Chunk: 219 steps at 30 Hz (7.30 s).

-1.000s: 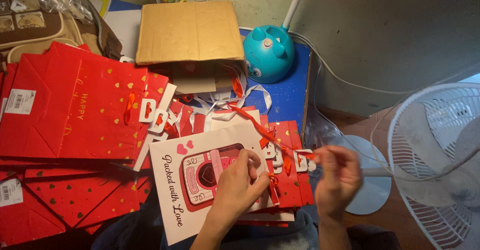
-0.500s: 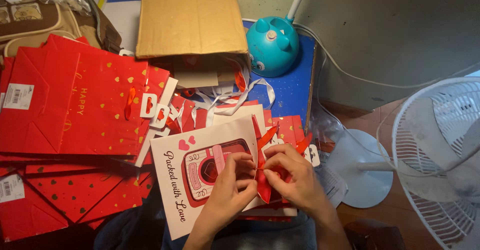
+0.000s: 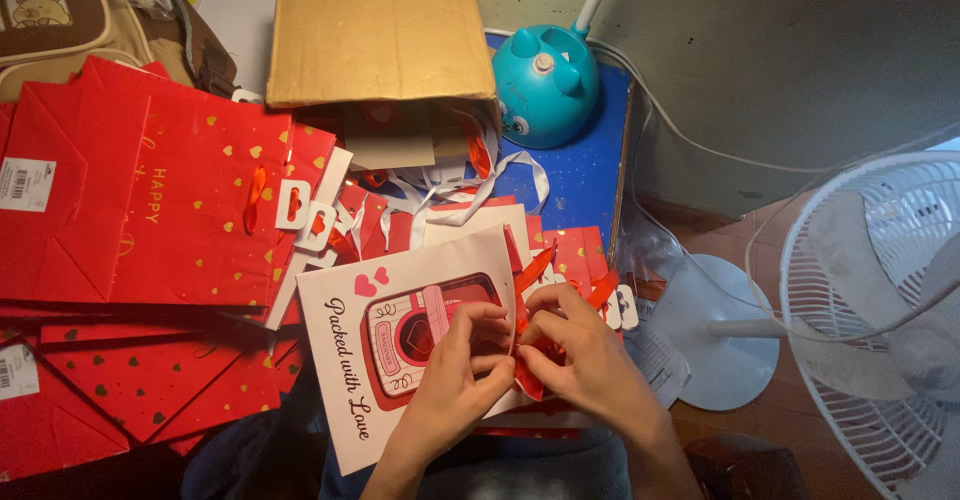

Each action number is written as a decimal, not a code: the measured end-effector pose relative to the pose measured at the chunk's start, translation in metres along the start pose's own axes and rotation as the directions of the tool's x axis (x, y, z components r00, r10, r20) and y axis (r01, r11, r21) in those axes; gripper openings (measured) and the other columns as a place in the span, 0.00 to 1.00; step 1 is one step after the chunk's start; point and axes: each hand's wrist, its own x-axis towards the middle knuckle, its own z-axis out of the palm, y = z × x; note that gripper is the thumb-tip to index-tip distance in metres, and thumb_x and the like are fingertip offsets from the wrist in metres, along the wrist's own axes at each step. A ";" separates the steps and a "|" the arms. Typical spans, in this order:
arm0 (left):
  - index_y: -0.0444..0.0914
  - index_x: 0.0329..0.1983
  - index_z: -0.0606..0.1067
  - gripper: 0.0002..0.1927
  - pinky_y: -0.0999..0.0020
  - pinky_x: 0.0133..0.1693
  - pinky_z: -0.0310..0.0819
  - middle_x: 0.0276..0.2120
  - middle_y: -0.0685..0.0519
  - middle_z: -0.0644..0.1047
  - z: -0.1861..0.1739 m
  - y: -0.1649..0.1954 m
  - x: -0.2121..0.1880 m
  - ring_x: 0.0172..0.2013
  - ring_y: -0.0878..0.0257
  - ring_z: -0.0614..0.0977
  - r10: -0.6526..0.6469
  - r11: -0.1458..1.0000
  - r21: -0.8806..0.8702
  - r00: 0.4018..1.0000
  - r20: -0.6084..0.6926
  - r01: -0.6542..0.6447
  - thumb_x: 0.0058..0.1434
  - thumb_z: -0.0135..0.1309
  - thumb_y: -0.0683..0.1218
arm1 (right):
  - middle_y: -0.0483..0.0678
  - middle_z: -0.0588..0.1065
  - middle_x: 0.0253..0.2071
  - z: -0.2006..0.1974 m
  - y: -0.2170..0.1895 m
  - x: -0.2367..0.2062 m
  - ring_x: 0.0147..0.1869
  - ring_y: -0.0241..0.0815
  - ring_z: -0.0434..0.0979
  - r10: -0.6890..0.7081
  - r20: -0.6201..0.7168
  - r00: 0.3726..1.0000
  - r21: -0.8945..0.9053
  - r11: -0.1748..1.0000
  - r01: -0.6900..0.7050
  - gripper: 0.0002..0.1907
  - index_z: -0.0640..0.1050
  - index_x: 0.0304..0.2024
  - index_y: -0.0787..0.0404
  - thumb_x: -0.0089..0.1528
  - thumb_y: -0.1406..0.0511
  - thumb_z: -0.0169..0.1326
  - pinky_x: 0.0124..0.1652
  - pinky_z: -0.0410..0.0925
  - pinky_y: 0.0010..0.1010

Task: The person ties red ribbons on small red gift bags, threading the ribbon through the handle and tying a knot. They handle multiple bags one at a time, stacking the finished bags on the table.

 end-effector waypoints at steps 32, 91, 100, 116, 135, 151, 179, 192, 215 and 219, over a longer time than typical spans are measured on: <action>0.35 0.61 0.72 0.25 0.75 0.32 0.77 0.33 0.51 0.79 0.008 -0.005 0.004 0.30 0.69 0.81 0.017 0.995 0.101 0.987 -0.159 -0.001 0.60 0.56 0.36 | 0.50 0.75 0.52 0.008 0.028 -0.009 0.55 0.45 0.80 -0.083 -0.084 0.993 0.098 0.991 0.091 0.13 0.80 0.43 0.63 0.55 0.74 0.58 0.48 0.76 0.30; 0.35 0.51 0.68 0.09 0.62 0.52 0.80 0.43 0.48 0.75 -0.005 -0.029 0.002 0.49 0.52 0.84 -0.007 0.684 -0.713 0.976 -0.218 -0.154 0.68 0.49 0.37 | 0.51 0.81 0.49 0.013 0.033 -0.018 0.59 0.46 0.81 -0.167 -0.267 0.949 0.081 0.978 0.194 0.06 0.80 0.43 0.65 0.65 0.71 0.54 0.64 0.68 0.39; 0.36 0.62 0.66 0.23 0.72 0.40 0.75 0.41 0.52 0.72 0.005 -0.023 -0.004 0.39 0.66 0.76 0.217 0.910 -0.302 0.947 -0.238 -0.284 0.64 0.55 0.36 | 0.52 0.79 0.50 0.012 0.035 -0.021 0.57 0.47 0.81 -0.158 -0.220 0.963 0.108 0.977 0.185 0.12 0.81 0.43 0.65 0.56 0.74 0.58 0.56 0.72 0.36; 0.37 0.50 0.72 0.14 0.67 0.39 0.79 0.34 0.51 0.82 0.008 -0.010 -0.009 0.35 0.63 0.86 0.181 0.897 0.434 0.966 -0.187 -0.084 0.61 0.56 0.37 | 0.49 0.73 0.52 0.013 0.034 -0.018 0.60 0.48 0.74 -0.201 -0.097 0.975 0.022 0.979 0.204 0.11 0.79 0.38 0.62 0.52 0.72 0.62 0.58 0.67 0.38; 0.36 0.64 0.62 0.29 0.70 0.38 0.83 0.43 0.47 0.79 0.003 -0.002 -0.008 0.37 0.63 0.86 0.069 0.986 0.157 0.990 -0.126 -0.049 0.59 0.56 0.37 | 0.48 0.73 0.50 0.018 0.035 -0.018 0.60 0.47 0.74 -0.178 -0.121 0.976 -0.014 0.984 0.178 0.11 0.80 0.37 0.62 0.51 0.71 0.62 0.58 0.66 0.38; 0.37 0.65 0.60 0.31 0.67 0.46 0.83 0.44 0.49 0.74 0.005 -0.014 -0.005 0.43 0.62 0.85 0.144 0.988 -0.026 0.959 -0.243 -0.154 0.60 0.57 0.35 | 0.48 0.75 0.51 0.025 0.041 -0.020 0.60 0.47 0.76 -0.176 -0.179 0.968 -0.018 0.984 0.176 0.10 0.81 0.38 0.62 0.53 0.73 0.61 0.57 0.68 0.36; 0.37 0.52 0.76 0.19 0.61 0.42 0.74 0.36 0.48 0.79 0.005 0.000 -0.002 0.39 0.54 0.81 0.348 0.799 0.553 0.932 -0.104 -0.236 0.56 0.60 0.37 | 0.50 0.74 0.53 0.036 0.044 -0.020 0.69 0.57 0.68 -0.273 -0.328 0.905 -0.214 0.954 0.210 0.09 0.81 0.35 0.58 0.52 0.69 0.64 0.70 0.51 0.59; 0.36 0.54 0.64 0.10 0.70 0.31 0.73 0.41 0.50 0.78 0.007 -0.038 0.031 0.30 0.66 0.75 0.078 0.956 -0.273 0.989 -0.127 -0.110 0.72 0.45 0.38 | 0.51 0.72 0.55 0.032 0.054 -0.022 0.65 0.50 0.72 -0.080 -0.404 0.911 0.019 0.995 0.096 0.08 0.79 0.37 0.61 0.55 0.73 0.62 0.62 0.65 0.37; 0.37 0.57 0.71 0.22 0.70 0.42 0.80 0.39 0.51 0.80 0.007 -0.013 0.002 0.42 0.65 0.84 0.124 0.992 -0.005 0.971 -0.204 -0.128 0.59 0.59 0.35 | 0.51 0.68 0.60 0.037 0.058 -0.018 0.54 0.43 0.76 0.185 -0.283 0.941 0.195 0.972 -0.133 0.11 0.80 0.38 0.61 0.57 0.62 0.60 0.47 0.73 0.33; 0.34 0.56 0.70 0.18 0.72 0.44 0.75 0.40 0.51 0.77 -0.005 -0.018 -0.002 0.42 0.66 0.79 0.175 0.938 -0.229 0.926 -0.334 -0.260 0.64 0.58 0.34 | 0.52 0.68 0.58 0.038 0.062 -0.018 0.57 0.45 0.74 0.105 -0.329 0.938 0.083 0.993 -0.082 0.09 0.79 0.37 0.62 0.59 0.63 0.60 0.50 0.71 0.34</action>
